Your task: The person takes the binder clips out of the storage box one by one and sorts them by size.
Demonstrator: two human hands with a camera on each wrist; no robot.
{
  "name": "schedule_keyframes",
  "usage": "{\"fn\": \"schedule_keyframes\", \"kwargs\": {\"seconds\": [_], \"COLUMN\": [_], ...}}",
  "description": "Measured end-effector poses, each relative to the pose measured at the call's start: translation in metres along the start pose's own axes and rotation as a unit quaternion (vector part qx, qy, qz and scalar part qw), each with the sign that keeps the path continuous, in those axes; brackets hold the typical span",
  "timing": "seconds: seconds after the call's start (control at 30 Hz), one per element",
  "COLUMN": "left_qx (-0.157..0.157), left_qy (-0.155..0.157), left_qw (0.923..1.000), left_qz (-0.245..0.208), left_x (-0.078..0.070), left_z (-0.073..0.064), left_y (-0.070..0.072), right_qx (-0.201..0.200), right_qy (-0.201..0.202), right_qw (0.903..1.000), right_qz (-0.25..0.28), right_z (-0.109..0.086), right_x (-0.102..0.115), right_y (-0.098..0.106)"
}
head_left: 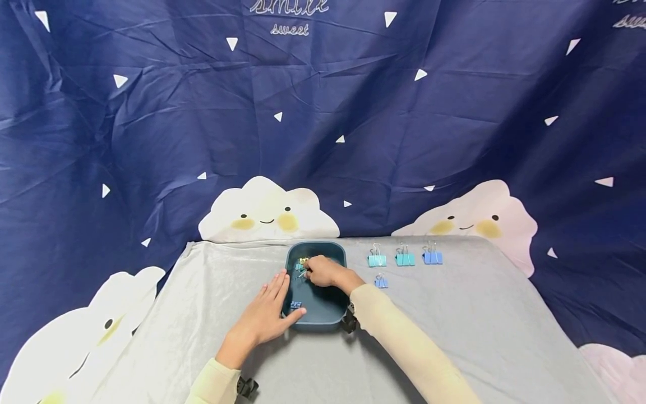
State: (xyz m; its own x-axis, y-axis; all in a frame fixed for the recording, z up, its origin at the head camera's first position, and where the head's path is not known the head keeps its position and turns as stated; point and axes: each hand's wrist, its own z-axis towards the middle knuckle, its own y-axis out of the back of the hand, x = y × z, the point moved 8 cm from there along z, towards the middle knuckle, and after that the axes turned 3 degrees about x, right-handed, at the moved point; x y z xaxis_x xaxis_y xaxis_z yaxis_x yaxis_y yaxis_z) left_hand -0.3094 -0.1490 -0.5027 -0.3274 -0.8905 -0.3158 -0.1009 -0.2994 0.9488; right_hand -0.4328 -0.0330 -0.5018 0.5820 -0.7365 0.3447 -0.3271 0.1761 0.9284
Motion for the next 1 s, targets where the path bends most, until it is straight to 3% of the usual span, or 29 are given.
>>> {"fn": "schedule_keyframes", "kwargs": {"seconds": [0.17, 0.43, 0.77, 1.0], "left_qx": [-0.004, -0.001, 0.000, -0.003], "left_qy": [-0.001, -0.001, -0.003, -0.004], "left_qw": [1.0000, 1.0000, 1.0000, 1.0000], "left_qz": [-0.003, -0.004, -0.006, -0.004], "left_x": [0.000, 0.000, -0.001, -0.002], "left_z": [0.000, 0.000, 0.000, 0.000], "left_y": [0.000, 0.000, 0.001, 0.002], "right_qx": [-0.022, -0.002, -0.043, -0.071], "right_qy": [-0.012, -0.016, 0.011, 0.029], "right_qw": [0.9996, 0.9967, 0.9980, 0.9957], "right_qz": [0.009, 0.080, 0.045, 0.053], "right_z": [-0.001, -0.002, -0.006, -0.010], "right_x": [-0.005, -0.010, -0.008, -0.008], "right_y": [0.003, -0.002, 0.005, 0.010]}}
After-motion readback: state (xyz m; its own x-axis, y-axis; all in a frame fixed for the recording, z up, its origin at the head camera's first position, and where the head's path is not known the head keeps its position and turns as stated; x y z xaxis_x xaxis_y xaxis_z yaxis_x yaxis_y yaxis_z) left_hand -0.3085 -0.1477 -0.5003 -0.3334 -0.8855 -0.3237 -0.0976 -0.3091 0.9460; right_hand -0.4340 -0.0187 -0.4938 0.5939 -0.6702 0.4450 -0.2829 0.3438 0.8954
